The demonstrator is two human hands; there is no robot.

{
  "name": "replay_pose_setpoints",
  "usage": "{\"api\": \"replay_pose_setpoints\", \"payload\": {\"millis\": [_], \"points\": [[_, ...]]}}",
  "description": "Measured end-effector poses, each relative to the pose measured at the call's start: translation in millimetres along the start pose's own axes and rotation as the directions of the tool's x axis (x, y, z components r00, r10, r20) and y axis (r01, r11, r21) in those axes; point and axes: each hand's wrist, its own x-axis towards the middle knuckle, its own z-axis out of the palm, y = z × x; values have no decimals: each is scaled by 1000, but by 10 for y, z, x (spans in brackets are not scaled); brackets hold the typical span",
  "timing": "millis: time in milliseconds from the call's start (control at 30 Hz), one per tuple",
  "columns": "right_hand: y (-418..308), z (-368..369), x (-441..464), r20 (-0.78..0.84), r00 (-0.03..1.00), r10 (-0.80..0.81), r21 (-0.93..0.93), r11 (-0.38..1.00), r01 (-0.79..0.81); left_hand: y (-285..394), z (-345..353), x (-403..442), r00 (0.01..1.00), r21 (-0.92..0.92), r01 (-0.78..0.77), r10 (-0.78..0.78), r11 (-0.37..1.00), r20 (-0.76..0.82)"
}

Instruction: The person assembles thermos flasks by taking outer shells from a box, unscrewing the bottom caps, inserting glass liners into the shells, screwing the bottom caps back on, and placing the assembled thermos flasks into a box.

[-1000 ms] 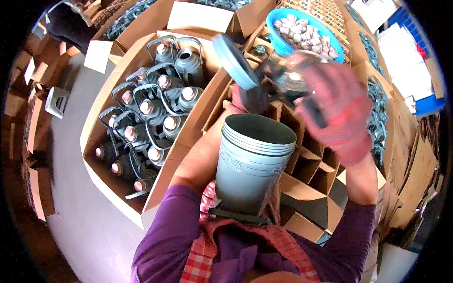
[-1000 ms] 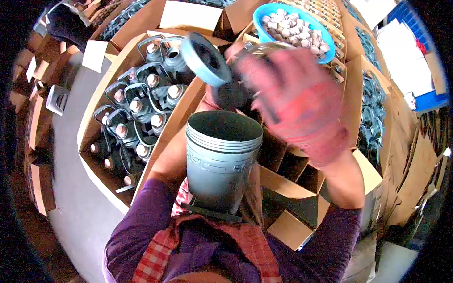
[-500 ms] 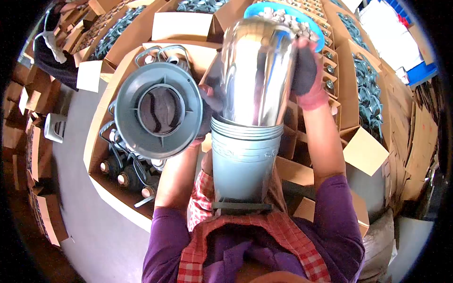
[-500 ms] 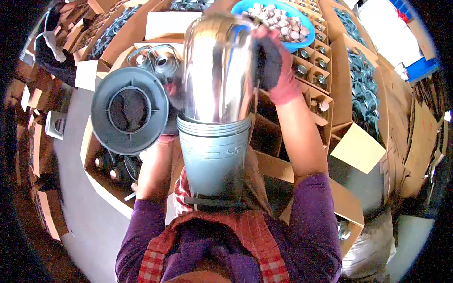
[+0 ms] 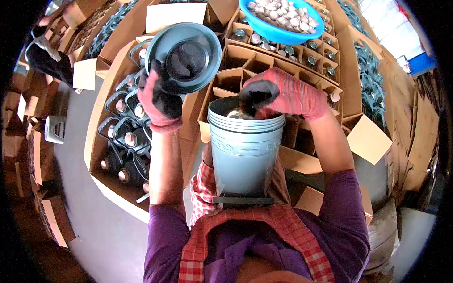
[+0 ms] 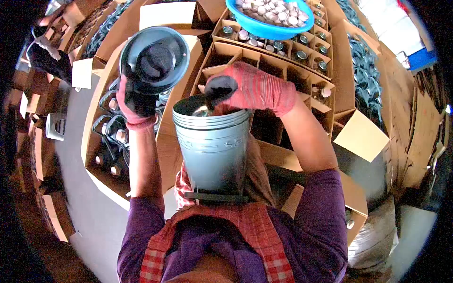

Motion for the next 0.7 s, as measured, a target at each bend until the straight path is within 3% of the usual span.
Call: {"api": "replay_pose_setpoints", "payload": {"millis": [33,67,100,133,167,200,233,300,333,400,467,533,600,633,667,700], "points": [[13,7,-3,-25,999,45,119,992,-42,91,30,-66,1000,35,-25,25,999,5],[114,42,-11,-171,985,-16,259,964,61,182,59,-133,999,70,-50,50,996,10],[273,121,-70,-386,922,34,504,845,180,178,18,-185,992,99,-80,70,992,101],[353,189,-74,-447,894,20,649,695,309,134,25,-225,961,168,-207,168,964,219],[432,246,-69,-508,861,23,749,506,428,114,61,-249,918,176,-263,190,949,348],[557,333,-32,-527,850,-27,731,497,469,105,110,-269,857,169,-320,208,932,471],[619,462,27,-544,837,-59,762,384,522,119,195,-288,845,111,-244,156,963,511],[718,585,-93,-401,914,-63,860,318,399,122,358,-333,864,-8,-32,32,999,503],[802,678,-108,-472,882,-9,839,303,452,156,423,-295,851,-45,-82,94,996,518],[906,684,-108,-626,774,-88,642,506,576,214,482,-185,784,-42,-131,129,990,607],[881,722,-155,-704,704,-98,548,555,626,174,473,-191,776,-60,-176,176,983,606],[782,697,-219,-717,692,-81,458,693,556,121,436,-253,808,-35,-165,155,986,568],[631,640,-246,-721,686,-95,249,888,386,13,427,-336,892,-123,-51,101,991,440],[619,642,-247,-707,706,-56,365,825,431,-5,423,-368,927,-170,2,62,985,369],[608,645,-247,-690,724,-16,475,744,470,14,386,-367,919,-38,-42,54,998,391],[598,648,-247,-672,740,24,573,649,500,-9,371,-370,916,-91,-58,89,994,391]]}}
